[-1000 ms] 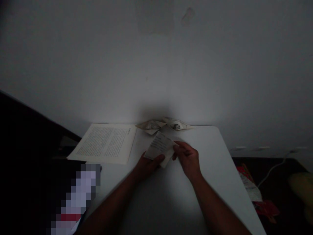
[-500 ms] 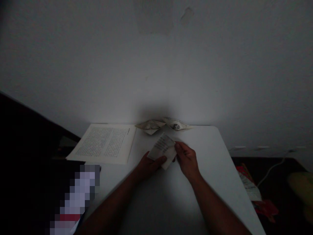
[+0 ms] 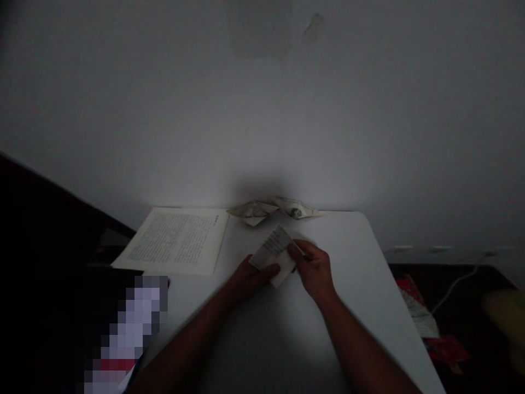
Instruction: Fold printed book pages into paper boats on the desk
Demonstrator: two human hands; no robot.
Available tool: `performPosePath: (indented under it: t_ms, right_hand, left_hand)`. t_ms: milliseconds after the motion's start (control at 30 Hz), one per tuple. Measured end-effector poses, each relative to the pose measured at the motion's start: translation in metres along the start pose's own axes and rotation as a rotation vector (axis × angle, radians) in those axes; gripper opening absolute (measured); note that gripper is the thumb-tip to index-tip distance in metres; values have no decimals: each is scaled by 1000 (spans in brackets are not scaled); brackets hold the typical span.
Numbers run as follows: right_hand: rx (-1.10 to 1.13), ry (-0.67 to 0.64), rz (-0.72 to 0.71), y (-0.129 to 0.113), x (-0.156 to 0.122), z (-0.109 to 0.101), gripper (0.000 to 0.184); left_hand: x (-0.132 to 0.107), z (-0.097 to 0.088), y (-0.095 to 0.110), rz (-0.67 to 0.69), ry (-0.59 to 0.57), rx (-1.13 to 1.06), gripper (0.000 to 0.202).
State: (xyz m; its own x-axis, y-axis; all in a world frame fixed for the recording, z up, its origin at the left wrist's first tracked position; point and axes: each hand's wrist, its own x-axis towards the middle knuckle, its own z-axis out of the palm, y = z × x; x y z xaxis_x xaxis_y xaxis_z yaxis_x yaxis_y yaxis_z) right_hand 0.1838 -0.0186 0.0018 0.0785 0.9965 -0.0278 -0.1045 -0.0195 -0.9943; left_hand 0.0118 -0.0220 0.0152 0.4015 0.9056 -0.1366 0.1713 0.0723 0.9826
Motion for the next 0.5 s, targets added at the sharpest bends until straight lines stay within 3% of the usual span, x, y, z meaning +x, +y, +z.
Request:
performPosePath:
  t_ms: [300, 500]
  right_hand:
    - [267, 29, 35, -4, 5, -4, 26]
    - [53, -59, -8, -2, 4, -5, 32]
  left_hand:
    - [-1, -3, -2, 32, -14, -123, 37]
    - [-1, -7, -4, 53, -20, -186, 41]
